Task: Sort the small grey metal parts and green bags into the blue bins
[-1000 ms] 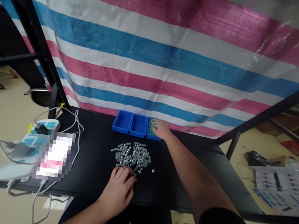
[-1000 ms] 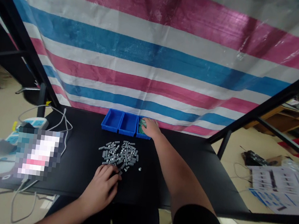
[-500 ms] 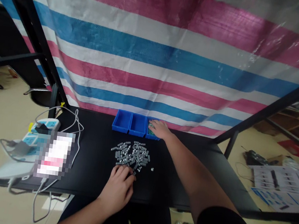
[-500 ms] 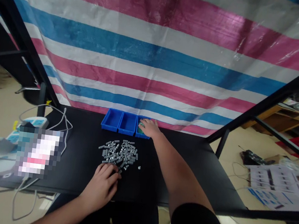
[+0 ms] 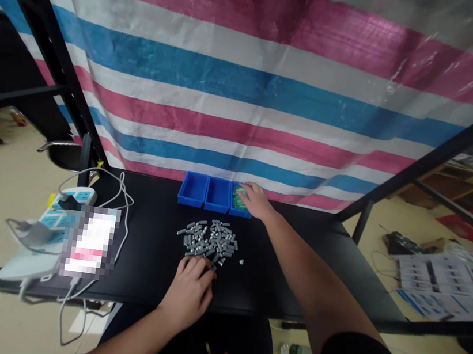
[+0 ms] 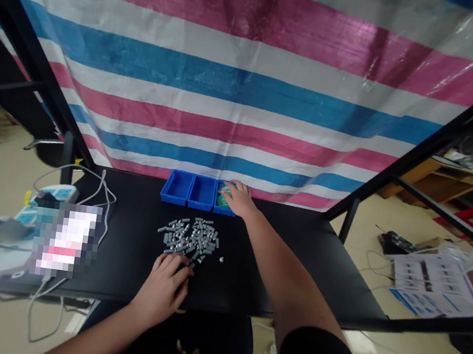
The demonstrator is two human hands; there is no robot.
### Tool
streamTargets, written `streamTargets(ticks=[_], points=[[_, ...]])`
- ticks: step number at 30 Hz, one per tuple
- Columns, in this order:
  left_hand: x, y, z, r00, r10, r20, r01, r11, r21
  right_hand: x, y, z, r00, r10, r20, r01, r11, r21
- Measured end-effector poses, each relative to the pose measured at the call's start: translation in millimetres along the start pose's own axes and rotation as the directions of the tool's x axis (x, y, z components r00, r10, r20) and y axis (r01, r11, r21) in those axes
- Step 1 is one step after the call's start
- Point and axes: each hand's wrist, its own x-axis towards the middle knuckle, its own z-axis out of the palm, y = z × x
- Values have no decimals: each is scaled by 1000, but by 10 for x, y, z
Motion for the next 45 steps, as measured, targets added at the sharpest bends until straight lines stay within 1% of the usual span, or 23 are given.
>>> streamTargets(ticks=[2,4,5,7,9,10,12,14,18,21,23,26,28,29,31,34,38,42,45], points=[[4,5,-14,1000,0,5,0,1000,-9,-225,-68,-117,995,-50,-86,55,997,59],[7,12,-28,1000,-6,-3,6,1000,-16,-543,-165,-222,989,-81,-121,98,985,142],[8,15,-34,1000,-11,-7,11,1000,-19,-728,-222,-262,992,-88,-90,104,975,195],[9,17,-42,1000,-30,-9,30,999,-23,-1110,-345,-306,991,-118,67,92,948,304],[9,10,-42,999,-53,-5,53,998,-32,-1454,-465,-303,970,-123,209,37,927,374],[9,1,-39,998,-65,-8,65,997,-41,-1593,-518,-287,964,-106,245,2,920,391],[10,-29,-28,996,-89,-27,87,994,-68,-1788,-602,-240,958,-70,278,-44,922,384],[12,-71,-19,994,-105,-27,102,990,-95,-1874,-650,-190,964,-50,262,-50,931,360],[17,-158,-50,994,-106,23,107,990,-90,-1848,-685,-120,972,-42,232,-44,934,354],[3,-193,-119,995,-101,7,101,995,-17,-1797,-732,-77,980,-2,199,-69,934,350],[-17,-210,-167,993,-114,-27,115,991,64,-1789,-790,-39,989,46,142,-92,936,341],[-41,-268,-212,991,-112,-67,122,979,161,-1820,-892,27,996,79,32,-85,942,324],[-35,-343,-215,993,-102,-58,112,971,213,-1856,-954,74,996,88,-33,-74,952,296],[-23,-390,-210,994,-104,-44,111,965,238,-1873,-980,98,995,88,-46,-71,957,280],[19,-494,-192,992,-123,-6,120,954,275,-1893,-1022,149,998,67,-22,-60,967,247],[116,-643,-164,987,-147,62,122,945,303,-1870,-1060,233,996,-1,85,-16,982,190],[276,-787,-144,981,-127,144,76,947,312,-1729,-1067,344,980,-49,194,18,988,156],[449,-886,-115,978,-70,198,16,966,259,-1497,-1037,433,973,-82,218,40,981,192],[582,-952,-85,977,-18,210,-26,978,207,-1307,-1004,487,966,-145,213,94,968,232]])
